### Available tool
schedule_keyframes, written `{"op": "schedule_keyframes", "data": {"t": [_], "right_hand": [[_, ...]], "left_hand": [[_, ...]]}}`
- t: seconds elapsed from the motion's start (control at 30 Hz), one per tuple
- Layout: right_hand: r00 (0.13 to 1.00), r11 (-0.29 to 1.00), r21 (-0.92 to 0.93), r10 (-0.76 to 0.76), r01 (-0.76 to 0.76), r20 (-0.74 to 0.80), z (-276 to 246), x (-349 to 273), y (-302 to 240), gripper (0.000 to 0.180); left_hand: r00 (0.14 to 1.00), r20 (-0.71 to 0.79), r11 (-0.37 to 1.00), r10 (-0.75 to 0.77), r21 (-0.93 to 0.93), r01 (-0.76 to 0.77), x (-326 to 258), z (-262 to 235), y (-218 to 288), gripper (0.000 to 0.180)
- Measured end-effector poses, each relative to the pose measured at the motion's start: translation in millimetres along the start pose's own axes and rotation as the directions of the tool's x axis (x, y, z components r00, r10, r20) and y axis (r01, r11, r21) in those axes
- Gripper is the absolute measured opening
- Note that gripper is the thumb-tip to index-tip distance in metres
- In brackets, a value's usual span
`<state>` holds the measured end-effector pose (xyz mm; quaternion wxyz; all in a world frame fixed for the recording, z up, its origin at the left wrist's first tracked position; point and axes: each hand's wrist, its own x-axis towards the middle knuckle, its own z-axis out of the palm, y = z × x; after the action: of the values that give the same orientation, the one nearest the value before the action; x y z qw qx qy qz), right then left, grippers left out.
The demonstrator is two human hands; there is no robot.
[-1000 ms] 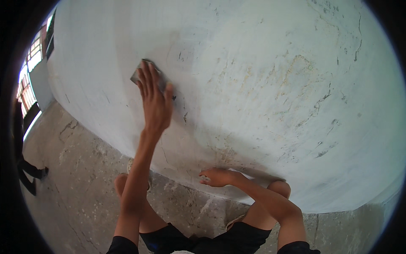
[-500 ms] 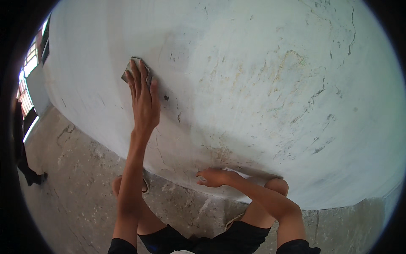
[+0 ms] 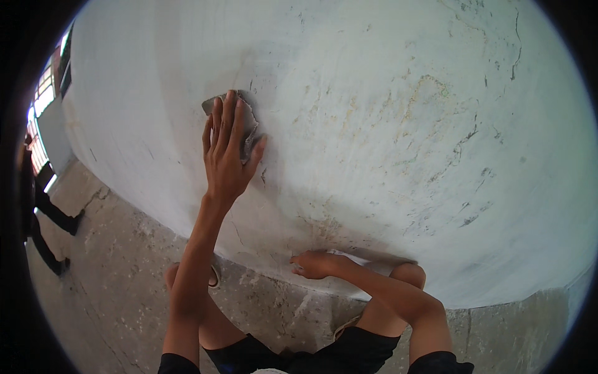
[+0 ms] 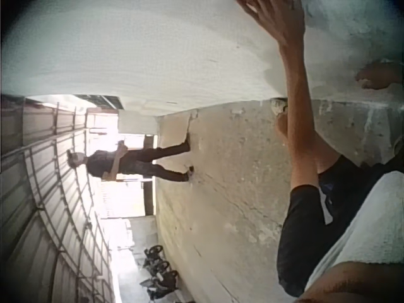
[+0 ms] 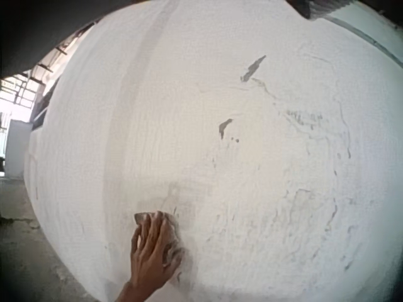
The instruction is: Sand the surface of a wall using a piece of sandpaper.
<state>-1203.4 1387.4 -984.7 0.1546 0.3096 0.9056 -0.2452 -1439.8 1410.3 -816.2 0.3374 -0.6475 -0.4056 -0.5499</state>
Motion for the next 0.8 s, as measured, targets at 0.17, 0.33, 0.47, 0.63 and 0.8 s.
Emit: {"op": "schedule_keyframes", "data": {"t": [0.17, 0.33, 0.47, 0.63, 0.8], "right_hand": [[0.997, 0.999, 0.011, 0.043, -0.044, 0.063, -4.0, 0.0, -8.5, 0.051], [1.000, 1.000, 0.003, -0.003, 0.003, -0.004, 7.0, 3.8, 8.5, 0.051], [0.998, 0.999, 0.002, 0.052, -0.052, 0.040, -2.0, 0.9, -9.8, 0.054], [0.998, 0.998, 0.017, 0.053, -0.053, 0.032, -1.0, -1.5, -5.4, 0.055], [0.999, 0.999, 0.001, 0.037, -0.037, 0.019, 6.7, 4.2, -0.3, 0.054]], "left_hand": [[0.998, -0.023, 0.996, 0.067, 0.068, -0.065, -10.8, 6.5, -11.4, 0.063], [0.974, 0.035, 0.968, 0.225, -0.121, -0.220, -33.4, 23.5, 12.3, 0.064], [0.957, 0.105, 0.951, 0.269, -0.185, -0.247, -29.0, 21.2, 3.4, 0.063], [0.997, 0.020, 0.996, 0.070, -0.063, -0.069, -12.1, 13.9, 5.1, 0.056], [0.983, 0.131, 0.992, 0.127, -0.041, -0.123, -45.8, 23.5, 35.2, 0.056]]}}
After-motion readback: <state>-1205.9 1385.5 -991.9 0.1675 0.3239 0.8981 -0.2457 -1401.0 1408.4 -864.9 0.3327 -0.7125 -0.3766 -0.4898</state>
